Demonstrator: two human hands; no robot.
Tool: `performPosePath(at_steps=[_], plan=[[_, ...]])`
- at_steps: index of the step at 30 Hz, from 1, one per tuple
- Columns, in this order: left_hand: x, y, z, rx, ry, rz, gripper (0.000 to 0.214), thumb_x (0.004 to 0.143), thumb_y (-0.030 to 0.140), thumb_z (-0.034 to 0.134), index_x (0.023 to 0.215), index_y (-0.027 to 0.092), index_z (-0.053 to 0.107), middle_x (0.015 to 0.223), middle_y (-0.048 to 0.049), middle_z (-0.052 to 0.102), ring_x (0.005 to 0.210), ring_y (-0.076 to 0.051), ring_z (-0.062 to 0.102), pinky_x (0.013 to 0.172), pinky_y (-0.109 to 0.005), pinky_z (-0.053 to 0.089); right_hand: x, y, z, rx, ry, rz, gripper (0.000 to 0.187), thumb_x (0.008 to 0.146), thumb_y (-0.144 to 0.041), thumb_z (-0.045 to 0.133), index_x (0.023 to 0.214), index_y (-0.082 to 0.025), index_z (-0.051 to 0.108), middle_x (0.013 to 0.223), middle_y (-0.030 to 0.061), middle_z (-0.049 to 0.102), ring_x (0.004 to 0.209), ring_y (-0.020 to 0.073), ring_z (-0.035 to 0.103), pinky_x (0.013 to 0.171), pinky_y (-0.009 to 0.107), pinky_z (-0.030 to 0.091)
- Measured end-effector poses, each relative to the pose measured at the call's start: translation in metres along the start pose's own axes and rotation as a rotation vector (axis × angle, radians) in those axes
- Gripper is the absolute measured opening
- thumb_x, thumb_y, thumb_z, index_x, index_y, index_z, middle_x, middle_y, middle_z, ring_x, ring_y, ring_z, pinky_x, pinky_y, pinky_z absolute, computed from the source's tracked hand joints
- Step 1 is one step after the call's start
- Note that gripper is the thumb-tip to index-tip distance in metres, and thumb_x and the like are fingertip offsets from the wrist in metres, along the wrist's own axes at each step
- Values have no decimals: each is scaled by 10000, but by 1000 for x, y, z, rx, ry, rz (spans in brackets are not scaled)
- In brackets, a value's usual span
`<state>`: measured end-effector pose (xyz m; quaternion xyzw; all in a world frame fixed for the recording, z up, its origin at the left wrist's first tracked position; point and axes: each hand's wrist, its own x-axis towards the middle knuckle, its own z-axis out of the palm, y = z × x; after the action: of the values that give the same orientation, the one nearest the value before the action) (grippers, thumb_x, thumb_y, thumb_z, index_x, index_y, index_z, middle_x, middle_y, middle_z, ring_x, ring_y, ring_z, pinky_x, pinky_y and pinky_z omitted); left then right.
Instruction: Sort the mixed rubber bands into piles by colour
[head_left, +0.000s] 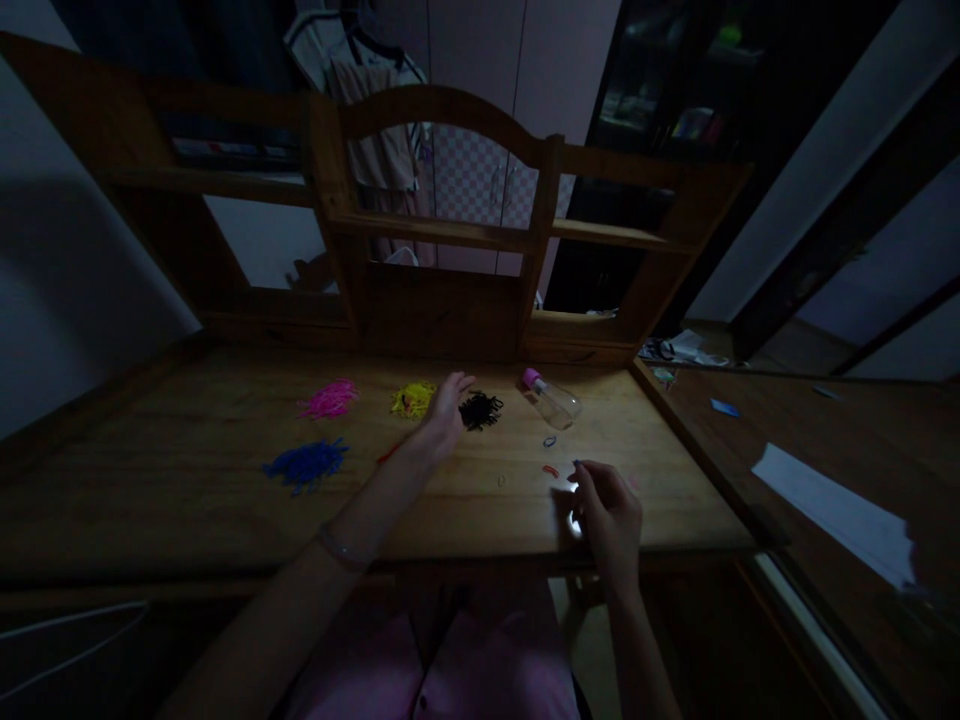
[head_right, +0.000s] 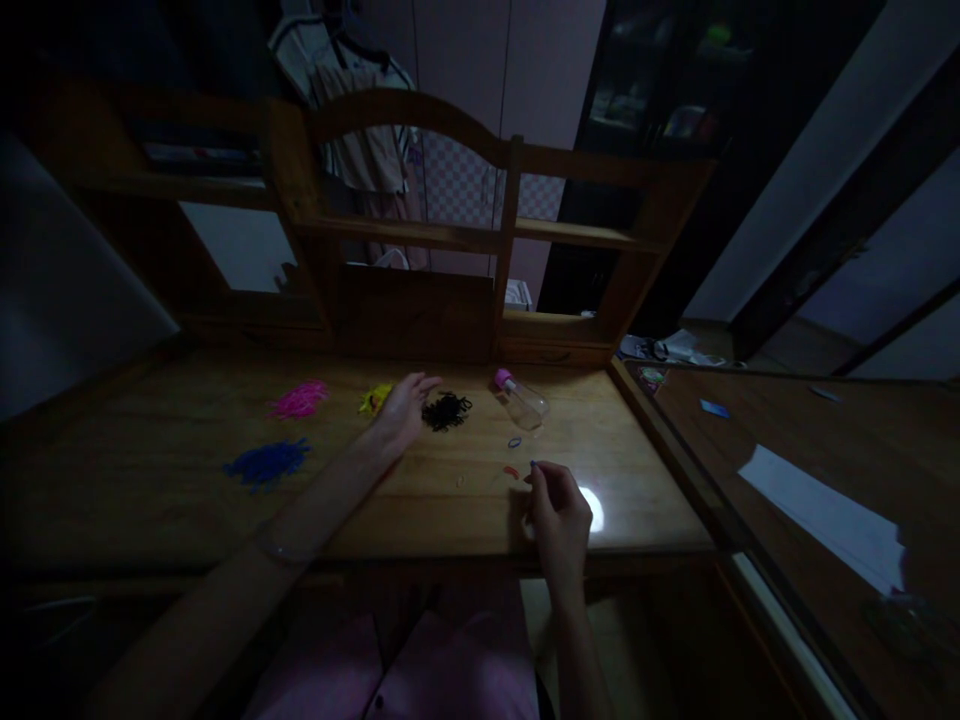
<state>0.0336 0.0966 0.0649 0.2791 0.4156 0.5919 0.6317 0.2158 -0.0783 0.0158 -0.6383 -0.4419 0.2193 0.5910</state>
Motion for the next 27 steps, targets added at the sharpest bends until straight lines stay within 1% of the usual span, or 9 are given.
performPosePath(at_steps=[3, 6, 10, 12, 16, 19, 21, 24, 27], plan=[[-19, 4, -11, 55, -54, 50, 204, 861, 243, 503, 823, 142, 676, 1079, -107, 701, 1223, -210, 504, 1123, -399, 233, -1, -4, -2, 66, -14, 35, 277, 866, -430, 601, 928, -162, 635, 789, 37, 670, 548, 115, 526, 478, 216, 415], [-60, 2, -20, 164, -203, 133, 225, 815, 233, 610, 1007, 169, 708, 1174, -85, 678, 1217, -198, 530, 1090, -340, 310, -6, -15, -1, 164, -74, 73, 262, 841, -415, 641, 918, -164, 631, 831, 55, 695, 554, 113, 522, 497, 221, 430], [-128, -17, -24, 390, -429, -6, 363, 729, 313, 740, 1071, 196, 719, 1101, -103, 711, 1050, -256, 644, 935, -357, 479, -23, -32, 6, 237, -215, 135, 245, 828, -395, 662, 908, -163, 668, 744, 41, 687, 519, 118, 524, 482, 230, 430], [-153, -26, -24, 357, -442, -16, 341, 722, 311, 746, 1041, 192, 735, 1110, -97, 712, 1037, -257, 655, 921, -341, 500, -35, -36, 13, 199, -255, 126, 233, 845, -382, 642, 917, -168, 699, 656, 23, 654, 530, 139, 557, 504, 245, 458], [-170, -37, -30, 282, -292, -38, 306, 756, 322, 720, 1033, 194, 745, 1098, -85, 722, 1041, -255, 658, 914, -330, 514, -56, -40, 26, -9, -237, -129, 225, 855, -325, 613, 1012, -203, 720, 875, 78, 708, 807, 219, 667, 713, 320, 542], [-164, -40, -47, 255, -170, -14, 244, 749, 320, 731, 953, 190, 767, 1091, -83, 725, 1041, -247, 657, 923, -318, 506, -48, -41, 25, -115, -412, -333, 260, 869, -298, 570, 1078, -228, 708, 962, 92, 714, 891, 234, 674, 756, 336, 552], [-160, -41, -63, 268, -96, 2, 238, 725, 325, 755, 915, 184, 773, 1021, -82, 744, 961, -229, 679, 873, -299, 522, -26, -43, 18, -178, -492, -383, 274, 882, -262, 534, 1100, -233, 698, 971, 87, 717, 890, 226, 676, 768, 341, 552], [-155, -39, -88, 323, 41, 42, 267, 683, 349, 791, 879, 170, 775, 817, -61, 753, 751, -175, 675, 744, -253, 532, 23, -43, 7, -394, -342, -442, 282, 850, -194, 550, 1090, -228, 695, 1083, 94, 692, 966, 234, 648, 859, 394, 512], [-153, -35, -105, 354, 94, 74, 294, 666, 366, 802, 871, 157, 773, 709, -42, 726, 637, -143, 630, 657, -230, 518, 63, -37, 9, -379, -358, -441, 179, 767, -166, 602, 895, -210, 719, 980, 73, 707, 867, 205, 642, 803, 357, 522]])
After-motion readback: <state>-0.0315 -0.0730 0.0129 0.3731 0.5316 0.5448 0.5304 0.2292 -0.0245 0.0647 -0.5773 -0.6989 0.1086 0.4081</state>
